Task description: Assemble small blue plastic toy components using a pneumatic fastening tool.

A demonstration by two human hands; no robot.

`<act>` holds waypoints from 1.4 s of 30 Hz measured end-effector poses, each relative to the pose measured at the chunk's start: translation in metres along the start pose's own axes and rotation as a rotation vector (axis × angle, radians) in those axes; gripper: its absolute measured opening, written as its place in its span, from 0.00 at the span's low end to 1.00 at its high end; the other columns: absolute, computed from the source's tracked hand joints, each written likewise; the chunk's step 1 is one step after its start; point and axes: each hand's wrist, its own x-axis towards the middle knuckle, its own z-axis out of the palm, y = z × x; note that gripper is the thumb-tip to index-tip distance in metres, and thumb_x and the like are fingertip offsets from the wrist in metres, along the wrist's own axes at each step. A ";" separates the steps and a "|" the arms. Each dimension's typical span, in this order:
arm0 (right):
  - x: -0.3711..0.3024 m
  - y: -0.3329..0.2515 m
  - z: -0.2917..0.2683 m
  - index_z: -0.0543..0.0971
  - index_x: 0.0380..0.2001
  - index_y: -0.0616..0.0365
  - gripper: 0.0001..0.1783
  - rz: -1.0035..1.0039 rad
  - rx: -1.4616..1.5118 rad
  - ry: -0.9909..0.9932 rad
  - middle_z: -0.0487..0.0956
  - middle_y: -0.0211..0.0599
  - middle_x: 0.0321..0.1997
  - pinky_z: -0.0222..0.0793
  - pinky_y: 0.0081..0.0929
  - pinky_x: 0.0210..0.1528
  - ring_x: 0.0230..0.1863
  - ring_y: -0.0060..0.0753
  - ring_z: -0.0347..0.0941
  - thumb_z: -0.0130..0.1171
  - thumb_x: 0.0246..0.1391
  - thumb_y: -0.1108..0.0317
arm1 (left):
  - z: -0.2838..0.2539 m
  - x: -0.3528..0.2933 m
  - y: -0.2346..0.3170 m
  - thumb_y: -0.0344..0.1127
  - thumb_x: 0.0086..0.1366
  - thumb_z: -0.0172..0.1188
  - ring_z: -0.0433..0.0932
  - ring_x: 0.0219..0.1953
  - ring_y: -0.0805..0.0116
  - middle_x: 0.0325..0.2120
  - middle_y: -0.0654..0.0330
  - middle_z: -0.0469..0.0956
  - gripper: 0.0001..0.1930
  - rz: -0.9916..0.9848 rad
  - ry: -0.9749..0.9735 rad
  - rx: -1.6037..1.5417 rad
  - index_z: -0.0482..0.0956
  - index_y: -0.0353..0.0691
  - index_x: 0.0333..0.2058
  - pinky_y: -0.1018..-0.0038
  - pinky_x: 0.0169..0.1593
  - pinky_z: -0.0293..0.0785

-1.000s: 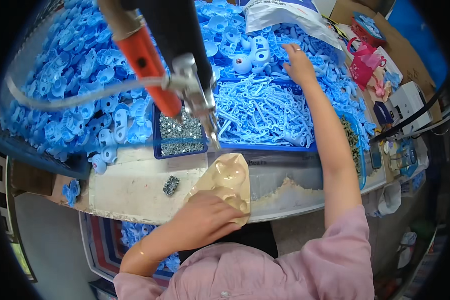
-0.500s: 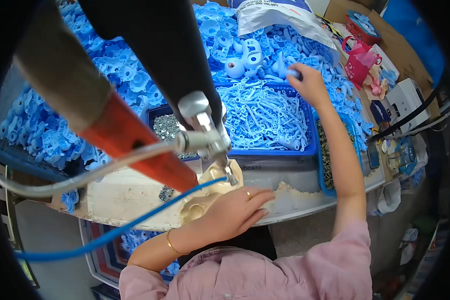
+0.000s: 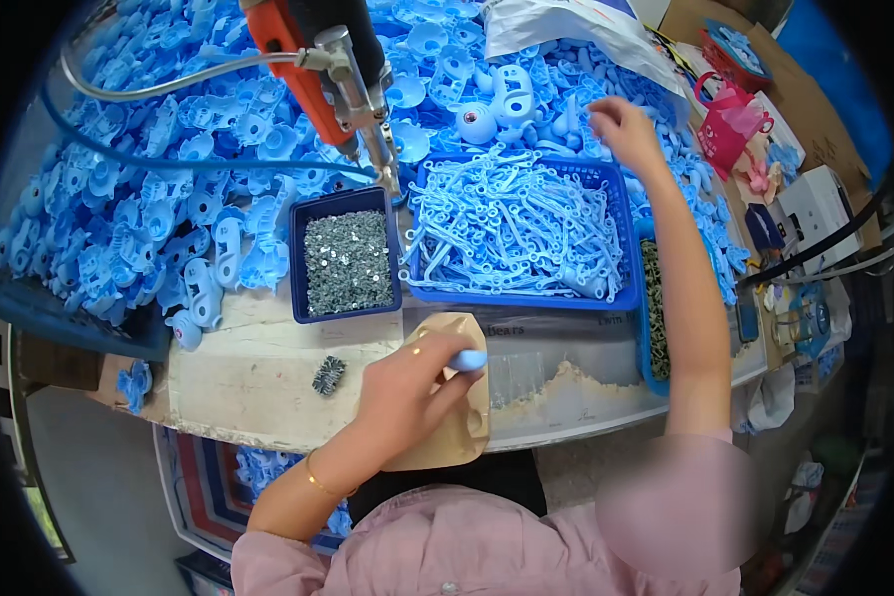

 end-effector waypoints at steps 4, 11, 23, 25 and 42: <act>0.068 0.049 0.034 0.78 0.57 0.49 0.25 -0.270 -0.485 0.236 0.79 0.45 0.58 0.70 0.40 0.61 0.60 0.47 0.74 0.53 0.56 0.79 | -0.016 -0.027 -0.012 0.32 0.58 0.73 0.77 0.24 0.69 0.31 0.60 0.82 0.16 -0.077 0.065 -0.043 0.82 0.43 0.45 0.76 0.28 0.73; 0.084 0.062 0.053 0.77 0.53 0.47 0.22 -0.238 -0.836 -0.003 0.79 0.44 0.54 0.72 0.46 0.58 0.59 0.49 0.73 0.53 0.56 0.76 | -0.047 -0.067 -0.022 0.36 0.53 0.75 0.79 0.30 0.61 0.31 0.61 0.83 0.17 -0.032 0.051 0.143 0.84 0.45 0.42 0.69 0.34 0.75; -0.088 -0.043 -0.017 0.82 0.48 0.66 0.17 0.086 0.493 -0.330 0.83 0.37 0.49 0.72 0.25 0.54 0.50 0.24 0.78 0.59 0.61 0.66 | -0.036 -0.127 -0.066 0.33 0.49 0.73 0.80 0.53 0.57 0.50 0.61 0.83 0.20 0.282 -0.089 0.375 0.81 0.43 0.43 0.61 0.56 0.77; -0.153 -0.087 -0.001 0.83 0.45 0.64 0.13 0.008 0.495 -0.469 0.82 0.33 0.44 0.72 0.23 0.52 0.46 0.21 0.76 0.61 0.59 0.70 | -0.033 -0.129 -0.062 0.37 0.54 0.73 0.79 0.54 0.58 0.51 0.61 0.81 0.19 0.261 -0.091 0.376 0.80 0.44 0.44 0.59 0.60 0.73; -0.278 -0.171 0.088 0.82 0.47 0.59 0.18 -0.686 0.030 -0.687 0.78 0.42 0.50 0.73 0.38 0.50 0.52 0.48 0.71 0.65 0.51 0.75 | -0.053 -0.111 -0.110 0.33 0.59 0.66 0.75 0.56 0.52 0.55 0.57 0.77 0.21 0.211 0.151 0.385 0.78 0.45 0.52 0.56 0.63 0.68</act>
